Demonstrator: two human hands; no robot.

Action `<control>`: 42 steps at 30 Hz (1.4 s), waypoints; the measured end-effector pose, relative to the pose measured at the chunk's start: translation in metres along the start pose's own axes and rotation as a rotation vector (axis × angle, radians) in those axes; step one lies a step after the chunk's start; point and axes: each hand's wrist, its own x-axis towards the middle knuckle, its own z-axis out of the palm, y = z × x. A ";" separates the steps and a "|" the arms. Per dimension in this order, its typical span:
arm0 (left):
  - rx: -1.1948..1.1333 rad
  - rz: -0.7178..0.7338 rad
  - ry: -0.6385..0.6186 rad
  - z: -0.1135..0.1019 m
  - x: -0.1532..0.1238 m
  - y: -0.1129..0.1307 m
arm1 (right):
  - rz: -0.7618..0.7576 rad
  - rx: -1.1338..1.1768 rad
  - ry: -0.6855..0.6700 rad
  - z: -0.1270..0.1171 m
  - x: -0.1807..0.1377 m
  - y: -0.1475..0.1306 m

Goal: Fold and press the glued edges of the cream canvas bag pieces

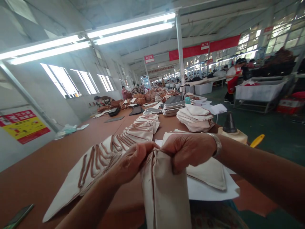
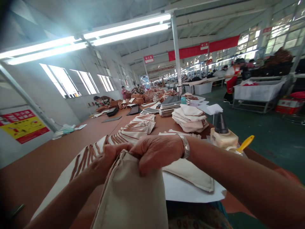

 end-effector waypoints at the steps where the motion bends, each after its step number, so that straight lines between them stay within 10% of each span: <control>1: -0.045 -0.020 -0.008 -0.007 0.000 -0.002 | -0.042 -0.145 0.046 -0.001 -0.001 -0.006; 6: -0.117 -0.315 -0.248 -0.003 0.001 -0.031 | -0.137 -0.580 0.225 0.014 -0.011 0.034; 14: 0.089 -0.275 -0.240 0.072 0.004 -0.086 | 0.040 -0.103 0.415 0.060 -0.050 0.147; 30: -0.429 -0.482 -0.338 0.094 0.037 -0.098 | 0.066 0.059 0.482 0.049 -0.076 0.157; 42: -0.144 -0.439 -0.192 0.115 0.043 -0.081 | 0.195 -0.124 0.575 0.048 -0.082 0.136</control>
